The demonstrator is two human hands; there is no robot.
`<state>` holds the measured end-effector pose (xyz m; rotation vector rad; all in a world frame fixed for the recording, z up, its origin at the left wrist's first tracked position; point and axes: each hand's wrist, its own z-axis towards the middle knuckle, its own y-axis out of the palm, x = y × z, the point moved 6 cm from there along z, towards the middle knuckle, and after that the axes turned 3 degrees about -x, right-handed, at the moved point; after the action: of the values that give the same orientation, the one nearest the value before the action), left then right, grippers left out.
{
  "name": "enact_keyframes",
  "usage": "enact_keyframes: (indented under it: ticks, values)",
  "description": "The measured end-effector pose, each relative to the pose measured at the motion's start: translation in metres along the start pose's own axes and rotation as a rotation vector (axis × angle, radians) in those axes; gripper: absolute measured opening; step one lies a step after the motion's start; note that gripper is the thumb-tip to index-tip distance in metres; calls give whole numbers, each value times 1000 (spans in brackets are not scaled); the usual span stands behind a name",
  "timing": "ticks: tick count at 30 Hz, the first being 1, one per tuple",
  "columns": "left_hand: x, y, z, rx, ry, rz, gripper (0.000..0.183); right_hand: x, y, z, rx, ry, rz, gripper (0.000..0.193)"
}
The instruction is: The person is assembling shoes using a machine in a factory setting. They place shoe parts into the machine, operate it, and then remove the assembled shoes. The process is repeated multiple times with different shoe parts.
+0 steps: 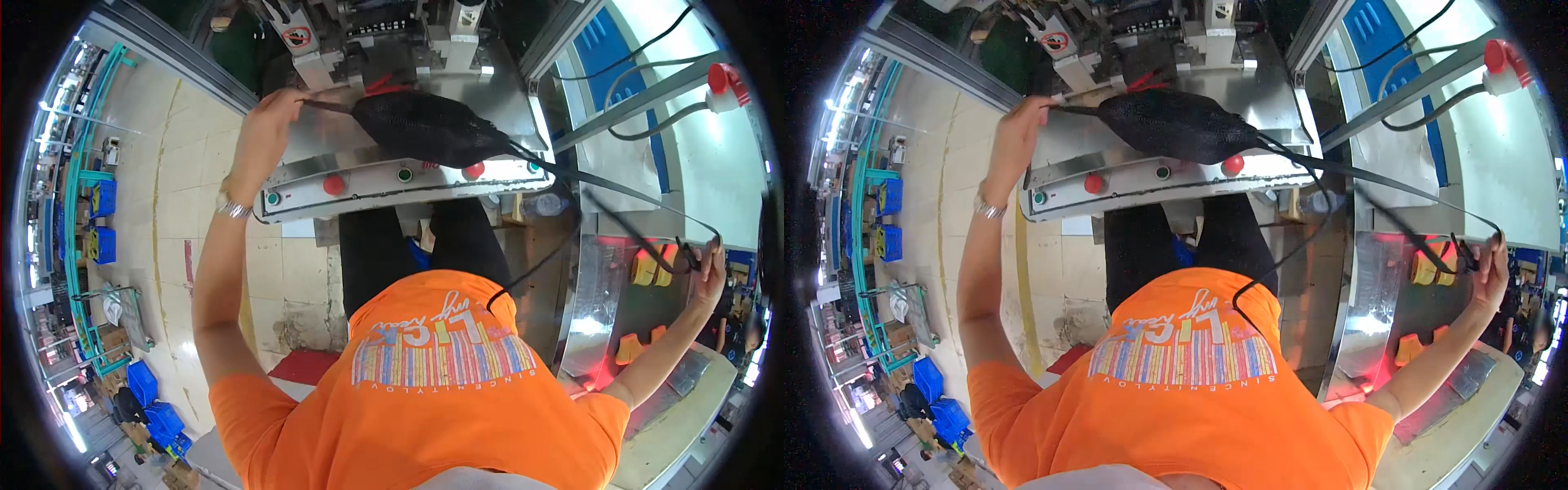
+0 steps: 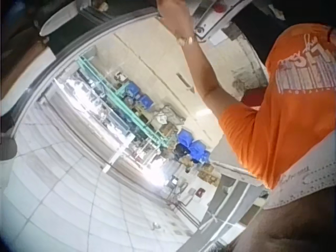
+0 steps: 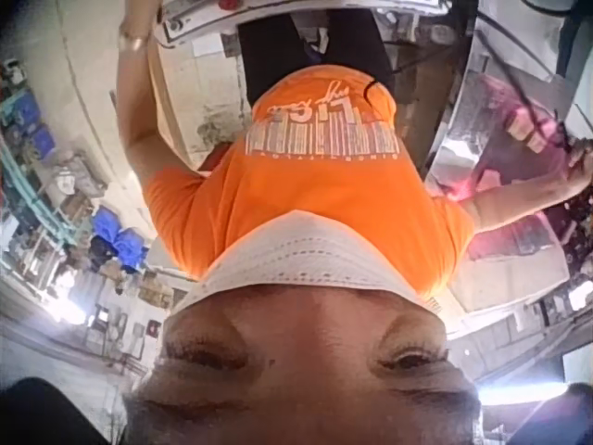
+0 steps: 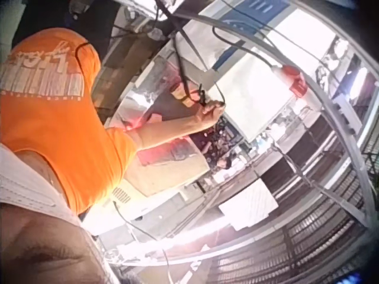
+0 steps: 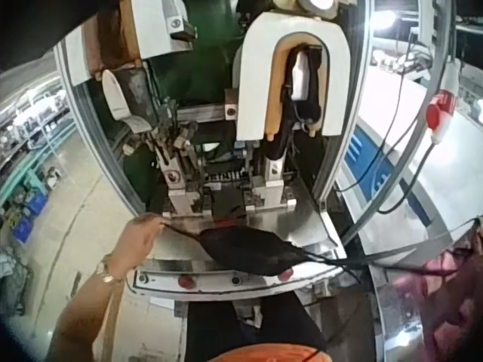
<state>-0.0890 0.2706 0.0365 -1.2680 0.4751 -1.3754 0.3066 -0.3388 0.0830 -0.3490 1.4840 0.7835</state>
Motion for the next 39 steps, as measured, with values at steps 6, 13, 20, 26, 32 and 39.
enact_keyframes:
  ticks: [6,13,20,26,32,39]
  values:
    - [55,-1,-85,-216,-93,-60,26,-2,-73,-77,79,155,-17,17]
    - [87,35,-196,-414,-120,-139,30,25,-100,-203,131,451,-321,40]
    - [117,71,-287,-431,-386,-416,35,126,-143,-389,409,1380,-468,18]
    - [118,102,-361,-338,-570,-481,28,274,-77,-401,349,1469,-716,17]
    - [128,101,-381,-358,-698,-441,31,327,-45,-377,299,1425,-761,16]
    - [136,103,-397,-451,-929,-515,26,334,-58,-348,246,1415,-821,15]
